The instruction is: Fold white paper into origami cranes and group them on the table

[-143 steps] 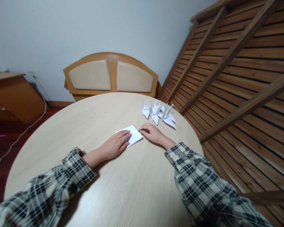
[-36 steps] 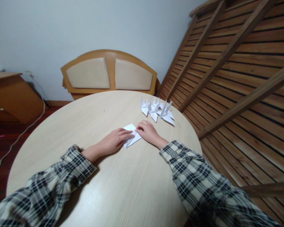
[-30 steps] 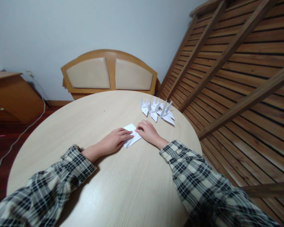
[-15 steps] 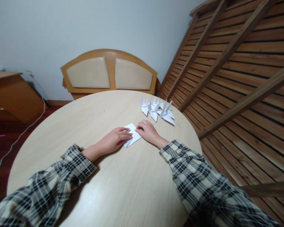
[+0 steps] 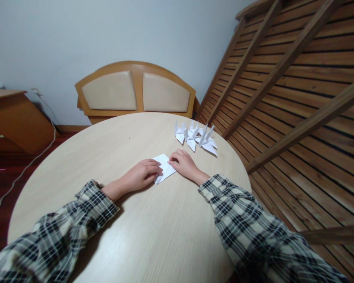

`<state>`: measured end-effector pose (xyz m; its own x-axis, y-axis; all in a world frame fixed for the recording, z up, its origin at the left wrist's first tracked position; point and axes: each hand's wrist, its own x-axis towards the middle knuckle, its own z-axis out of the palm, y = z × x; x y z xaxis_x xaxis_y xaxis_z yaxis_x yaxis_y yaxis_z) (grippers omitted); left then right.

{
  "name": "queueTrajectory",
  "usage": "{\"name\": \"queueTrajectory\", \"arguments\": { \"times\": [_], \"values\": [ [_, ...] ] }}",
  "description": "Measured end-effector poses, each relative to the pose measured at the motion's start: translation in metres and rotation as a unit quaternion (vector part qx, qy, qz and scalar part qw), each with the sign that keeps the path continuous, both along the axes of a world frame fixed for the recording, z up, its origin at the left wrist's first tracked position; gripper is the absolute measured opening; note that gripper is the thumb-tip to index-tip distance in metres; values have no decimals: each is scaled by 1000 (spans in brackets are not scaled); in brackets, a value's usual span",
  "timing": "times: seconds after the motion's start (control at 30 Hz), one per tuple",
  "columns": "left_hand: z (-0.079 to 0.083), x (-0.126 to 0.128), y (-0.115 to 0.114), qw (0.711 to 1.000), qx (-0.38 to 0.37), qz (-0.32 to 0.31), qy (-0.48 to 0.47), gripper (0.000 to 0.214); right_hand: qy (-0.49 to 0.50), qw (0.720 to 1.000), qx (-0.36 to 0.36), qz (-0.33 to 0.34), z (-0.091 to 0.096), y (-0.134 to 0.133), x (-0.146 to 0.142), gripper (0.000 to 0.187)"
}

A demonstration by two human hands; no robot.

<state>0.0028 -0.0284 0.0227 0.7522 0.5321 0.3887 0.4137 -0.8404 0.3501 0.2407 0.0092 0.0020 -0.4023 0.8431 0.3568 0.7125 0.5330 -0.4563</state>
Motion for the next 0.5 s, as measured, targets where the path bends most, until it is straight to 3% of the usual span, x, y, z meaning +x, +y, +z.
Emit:
{"name": "queueTrajectory", "arguments": {
  "times": [0.5],
  "values": [
    [5, 8, -5, 995, -80, 51, -21, 14, 5, 1000, 3, -1, 0, 1, -1, 6]
  ]
}}
